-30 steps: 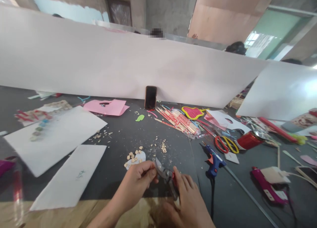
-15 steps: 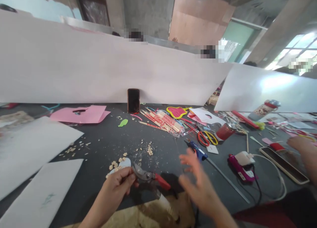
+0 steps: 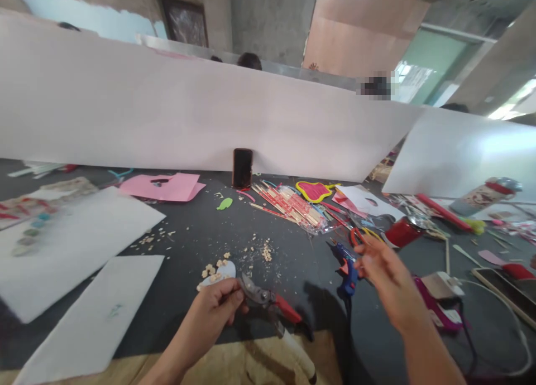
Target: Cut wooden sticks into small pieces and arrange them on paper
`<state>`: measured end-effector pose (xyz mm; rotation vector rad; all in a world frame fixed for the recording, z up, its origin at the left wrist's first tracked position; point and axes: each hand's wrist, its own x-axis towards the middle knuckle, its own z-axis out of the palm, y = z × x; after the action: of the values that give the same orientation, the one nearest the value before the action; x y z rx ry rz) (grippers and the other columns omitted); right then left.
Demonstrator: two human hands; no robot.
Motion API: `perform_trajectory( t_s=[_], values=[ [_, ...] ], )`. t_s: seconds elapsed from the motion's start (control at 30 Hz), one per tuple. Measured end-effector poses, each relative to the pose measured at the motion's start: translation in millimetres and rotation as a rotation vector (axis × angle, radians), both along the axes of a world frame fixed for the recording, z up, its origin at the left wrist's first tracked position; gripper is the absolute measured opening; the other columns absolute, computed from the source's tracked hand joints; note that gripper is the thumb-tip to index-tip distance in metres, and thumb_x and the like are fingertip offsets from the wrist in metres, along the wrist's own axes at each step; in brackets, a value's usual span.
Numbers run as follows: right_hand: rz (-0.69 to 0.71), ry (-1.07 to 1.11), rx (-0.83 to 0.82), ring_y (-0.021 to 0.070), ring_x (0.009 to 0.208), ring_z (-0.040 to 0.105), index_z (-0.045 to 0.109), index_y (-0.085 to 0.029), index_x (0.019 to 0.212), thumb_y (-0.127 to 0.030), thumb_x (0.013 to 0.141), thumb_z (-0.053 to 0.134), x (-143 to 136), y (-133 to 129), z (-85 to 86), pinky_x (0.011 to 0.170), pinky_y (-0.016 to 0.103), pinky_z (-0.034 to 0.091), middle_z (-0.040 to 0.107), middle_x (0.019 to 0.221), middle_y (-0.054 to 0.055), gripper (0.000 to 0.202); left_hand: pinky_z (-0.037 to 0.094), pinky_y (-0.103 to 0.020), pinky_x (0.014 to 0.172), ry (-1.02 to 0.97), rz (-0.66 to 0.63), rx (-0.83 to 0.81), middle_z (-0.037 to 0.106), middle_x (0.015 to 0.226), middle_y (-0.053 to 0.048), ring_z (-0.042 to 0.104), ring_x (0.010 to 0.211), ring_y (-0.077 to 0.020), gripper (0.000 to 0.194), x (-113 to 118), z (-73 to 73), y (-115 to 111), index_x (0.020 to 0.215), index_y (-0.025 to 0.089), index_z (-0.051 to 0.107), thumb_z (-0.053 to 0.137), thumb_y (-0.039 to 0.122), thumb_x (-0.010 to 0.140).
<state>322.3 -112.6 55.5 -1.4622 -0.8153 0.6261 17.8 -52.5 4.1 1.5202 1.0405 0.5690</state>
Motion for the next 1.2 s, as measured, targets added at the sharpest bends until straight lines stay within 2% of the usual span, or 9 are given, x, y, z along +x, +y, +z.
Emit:
perform_trajectory(
  t_s=[0.1, 0.2, 0.33, 0.43, 0.57, 0.77, 0.93, 1.1, 1.2],
  values=[
    [0.443, -0.428, -0.195, 0.0166, 0.088, 0.059, 0.054, -0.024, 0.107, -0.036, 0.079, 0.054, -48.9, -12.5, -15.6, 0.076, 0.031, 0.048, 0.06, 0.102, 0.007, 0.03, 0.033, -0.02, 0.05, -0.016, 0.016, -0.023, 0.06, 0.065, -0.001, 0.044, 0.05, -0.0097, 0.025, 1.1, 2.8, -1.0, 0.073, 0.015, 0.058, 0.042, 0.032, 0.083],
    [0.675, -0.708, -0.26, 0.022, 0.114, 0.046, 0.056, -0.022, 0.101, -0.038, 0.079, 0.053, -80.1, -22.1, -26.3, 0.091, 0.035, 0.041, 0.05, 0.122, 0.011, 0.027, 0.033, -0.02, 0.05, -0.037, 0.03, -0.035, 0.06, 0.065, -0.001, 0.043, 0.05, -0.0092, 0.025, 1.8, 4.5, -1.9, 0.072, 0.014, 0.058, 0.042, 0.031, 0.083],
    [0.841, -0.831, -0.304, 0.0256, 0.121, 0.039, 0.055, -0.018, 0.105, -0.049, 0.074, 0.056, -94.3, -23.5, -43.5, 0.094, 0.038, 0.04, 0.043, 0.131, 0.015, 0.044, 0.033, -0.02, 0.049, -0.049, 0.044, -0.041, 0.059, 0.064, 0.0, 0.042, 0.049, -0.0087, 0.024, 2.7, 7.2, -2.2, 0.073, 0.014, 0.058, 0.043, 0.029, 0.083],
    [0.856, -0.917, -0.322, 0.0255, 0.123, 0.037, 0.051, -0.017, 0.116, -0.046, 0.075, 0.055, -97.8, -21.6, -58.7, 0.096, 0.038, 0.039, 0.04, 0.134, 0.014, 0.05, 0.033, -0.019, 0.049, -0.058, 0.05, -0.044, 0.06, 0.064, -0.001, 0.043, 0.049, -0.0086, 0.023, 3.3, 10.1, -2.8, 0.071, 0.014, 0.057, 0.043, 0.028, 0.082],
    [0.761, -1.004, -0.282, 0.0223, 0.118, 0.043, 0.046, -0.016, 0.122, -0.031, 0.081, 0.047, -104.3, -20.7, -71.5, 0.095, 0.035, 0.04, 0.045, 0.129, 0.014, 0.044, 0.033, -0.019, 0.049, -0.068, 0.056, -0.053, 0.06, 0.065, 0.0, 0.043, 0.049, -0.0086, 0.021, 2.9, 13.3, -5.8, 0.071, 0.014, 0.057, 0.044, 0.027, 0.082],
    [0.689, -1.057, -0.233, 0.0217, 0.108, 0.051, 0.055, -0.022, 0.109, -0.019, 0.077, 0.046, -107.2, -20.6, -67.7, 0.089, 0.034, 0.045, 0.052, 0.12, 0.01, 0.033, 0.034, -0.019, 0.049, -0.105, 0.049, -0.077, 0.06, 0.065, 0.0, 0.045, 0.051, -0.0089, 0.021, 2.7, 14.5, -9.4, 0.071, 0.015, 0.056, 0.044, 0.027, 0.082],
    [0.677, -1.117, -0.288, 0.0246, 0.106, 0.051, 0.056, -0.023, 0.11, -0.018, 0.075, 0.047, -100.6, -21.6, -66.1, 0.084, 0.036, 0.047, 0.051, 0.122, 0.011, 0.037, 0.035, -0.019, 0.052, -0.085, 0.026, -0.036, 0.059, 0.068, -0.001, 0.047, 0.054, -0.0094, 0.021, 3.5, 11.5, -9.4, 0.073, 0.014, 0.058, 0.043, 0.025, 0.083],
    [0.703, -1.154, -0.289, 0.0256, 0.111, 0.048, 0.055, -0.022, 0.112, -0.015, 0.07, 0.049, -96.1, -22.7, -68.0, 0.088, 0.038, 0.045, 0.045, 0.13, 0.011, 0.043, 0.034, -0.019, 0.051, -0.038, 0.007, 0.011, 0.059, 0.065, -0.001, 0.047, 0.054, -0.0095, 0.026, 4.3, 12.5, -11.3, 0.068, 0.014, 0.056, 0.041, 0.026, 0.085],
    [0.692, -1.14, -0.28, 0.024, 0.111, 0.049, 0.055, -0.022, 0.111, -0.017, 0.073, 0.047, -95.3, -24.8, -71.4, 0.086, 0.035, 0.046, 0.048, 0.128, 0.01, 0.039, 0.033, -0.018, 0.05, -0.051, 0.001, 0.009, 0.059, 0.064, 0.0, 0.045, 0.052, -0.0089, 0.026, 4.7, 14.6, -12.0, 0.068, 0.014, 0.055, 0.04, 0.026, 0.085]
  ],
)
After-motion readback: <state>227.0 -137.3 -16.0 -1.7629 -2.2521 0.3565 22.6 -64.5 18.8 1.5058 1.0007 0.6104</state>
